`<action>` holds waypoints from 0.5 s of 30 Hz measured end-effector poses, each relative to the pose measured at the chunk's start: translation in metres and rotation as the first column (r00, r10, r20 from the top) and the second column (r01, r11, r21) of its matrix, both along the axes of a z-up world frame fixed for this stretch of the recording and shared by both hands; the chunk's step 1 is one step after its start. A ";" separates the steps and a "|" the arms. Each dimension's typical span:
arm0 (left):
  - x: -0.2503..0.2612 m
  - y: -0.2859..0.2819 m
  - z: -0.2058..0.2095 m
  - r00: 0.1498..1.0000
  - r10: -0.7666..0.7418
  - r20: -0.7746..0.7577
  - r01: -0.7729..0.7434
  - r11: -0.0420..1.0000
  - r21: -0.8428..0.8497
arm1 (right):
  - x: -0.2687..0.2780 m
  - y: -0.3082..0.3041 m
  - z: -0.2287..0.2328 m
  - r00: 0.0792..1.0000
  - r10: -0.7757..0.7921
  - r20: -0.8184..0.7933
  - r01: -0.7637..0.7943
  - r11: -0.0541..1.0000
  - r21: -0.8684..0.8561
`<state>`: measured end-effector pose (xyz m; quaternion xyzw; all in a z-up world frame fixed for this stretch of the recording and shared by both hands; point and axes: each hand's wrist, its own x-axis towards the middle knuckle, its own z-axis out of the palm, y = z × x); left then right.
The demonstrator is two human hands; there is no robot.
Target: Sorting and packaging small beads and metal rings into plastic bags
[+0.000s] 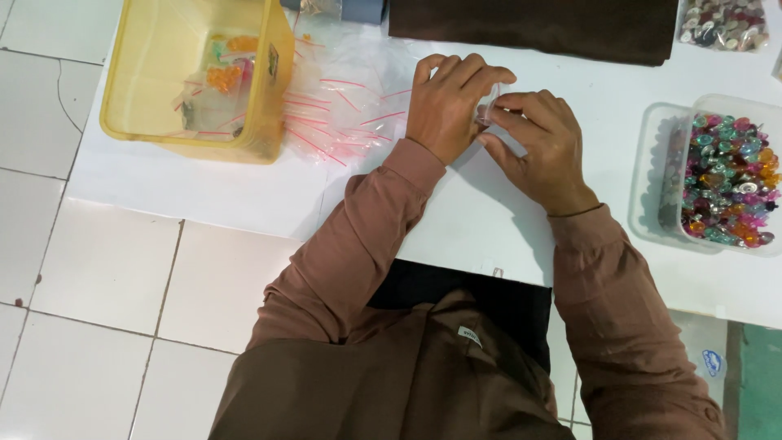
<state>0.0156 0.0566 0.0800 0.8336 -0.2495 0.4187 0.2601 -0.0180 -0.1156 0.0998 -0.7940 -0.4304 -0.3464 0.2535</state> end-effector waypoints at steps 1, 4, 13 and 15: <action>-0.001 -0.001 0.000 1.000 0.001 0.000 -0.001 1.000 0.000 | 0.001 0.000 -0.003 1.000 0.001 0.000 -0.001 1.000 0.000; -0.002 -0.004 0.000 1.000 0.006 0.014 -0.006 1.000 0.017 | 0.003 0.000 -0.012 0.964 0.080 -0.253 -0.037 0.985 0.168; -0.001 -0.005 -0.009 0.992 0.074 -0.103 -0.069 0.996 0.052 | -0.006 -0.006 -0.001 0.774 0.067 -0.630 0.190 0.924 0.332; 0.000 -0.003 -0.009 0.993 0.045 -0.112 -0.043 0.999 0.017 | -0.006 -0.007 0.002 0.716 0.200 -0.668 0.171 0.878 0.447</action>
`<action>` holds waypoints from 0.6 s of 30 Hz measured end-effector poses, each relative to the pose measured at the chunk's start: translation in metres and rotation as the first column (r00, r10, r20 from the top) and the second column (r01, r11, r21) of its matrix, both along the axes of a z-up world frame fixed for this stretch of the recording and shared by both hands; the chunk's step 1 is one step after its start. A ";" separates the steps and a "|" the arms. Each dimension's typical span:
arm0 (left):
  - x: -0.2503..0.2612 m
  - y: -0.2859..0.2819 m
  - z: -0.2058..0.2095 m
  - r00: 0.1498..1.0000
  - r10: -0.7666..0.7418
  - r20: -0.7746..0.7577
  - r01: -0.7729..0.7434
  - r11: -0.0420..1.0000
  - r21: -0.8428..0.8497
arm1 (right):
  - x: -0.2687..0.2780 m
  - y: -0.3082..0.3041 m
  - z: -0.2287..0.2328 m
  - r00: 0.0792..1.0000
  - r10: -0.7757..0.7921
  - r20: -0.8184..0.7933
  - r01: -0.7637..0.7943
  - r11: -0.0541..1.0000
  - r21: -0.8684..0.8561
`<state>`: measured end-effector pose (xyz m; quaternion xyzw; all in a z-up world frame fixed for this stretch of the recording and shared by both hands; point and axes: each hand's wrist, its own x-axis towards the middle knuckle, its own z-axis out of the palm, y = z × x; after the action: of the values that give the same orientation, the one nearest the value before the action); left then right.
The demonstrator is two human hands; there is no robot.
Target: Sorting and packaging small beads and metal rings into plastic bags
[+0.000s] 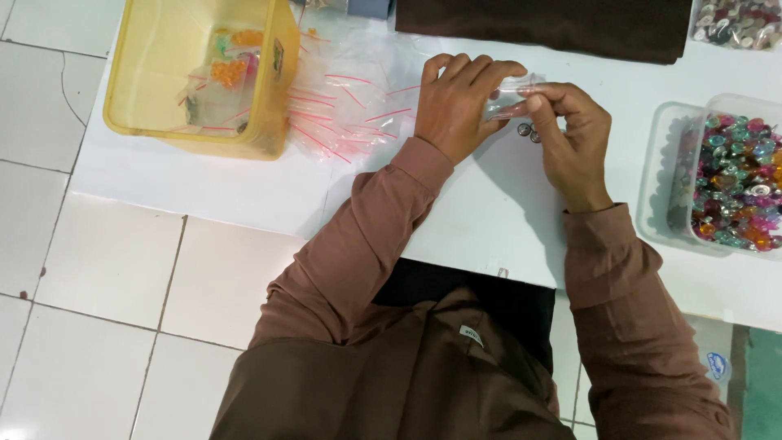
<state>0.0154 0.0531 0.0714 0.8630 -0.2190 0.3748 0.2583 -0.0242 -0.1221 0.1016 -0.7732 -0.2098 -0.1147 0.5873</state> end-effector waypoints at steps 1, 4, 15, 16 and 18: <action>0.000 0.001 0.000 1.000 0.000 -0.002 0.000 1.000 0.000 | 0.000 0.000 0.001 1.000 0.000 -0.002 0.000 1.000 0.000; 0.001 0.002 0.001 1.000 -0.019 -0.001 0.019 1.000 0.024 | 0.000 -0.002 0.005 0.997 0.029 0.066 -0.028 1.000 -0.008; 0.009 -0.001 -0.013 0.995 -0.100 -0.028 0.099 0.995 -0.019 | 0.006 -0.011 0.000 0.951 0.064 0.301 0.012 0.969 -0.245; 0.007 0.000 -0.011 0.994 -0.106 -0.028 0.105 0.994 -0.021 | 0.002 -0.014 0.007 0.952 0.059 0.301 0.018 0.969 -0.247; 0.003 0.001 -0.006 0.977 -0.152 -0.152 0.127 0.978 -0.164 | -0.004 -0.018 0.022 0.968 0.002 0.252 0.024 0.995 -0.097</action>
<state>0.0187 0.0542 0.0652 0.8508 -0.2279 0.2993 0.3668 -0.0282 -0.1398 0.1238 -0.7818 -0.2839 -0.2047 0.5161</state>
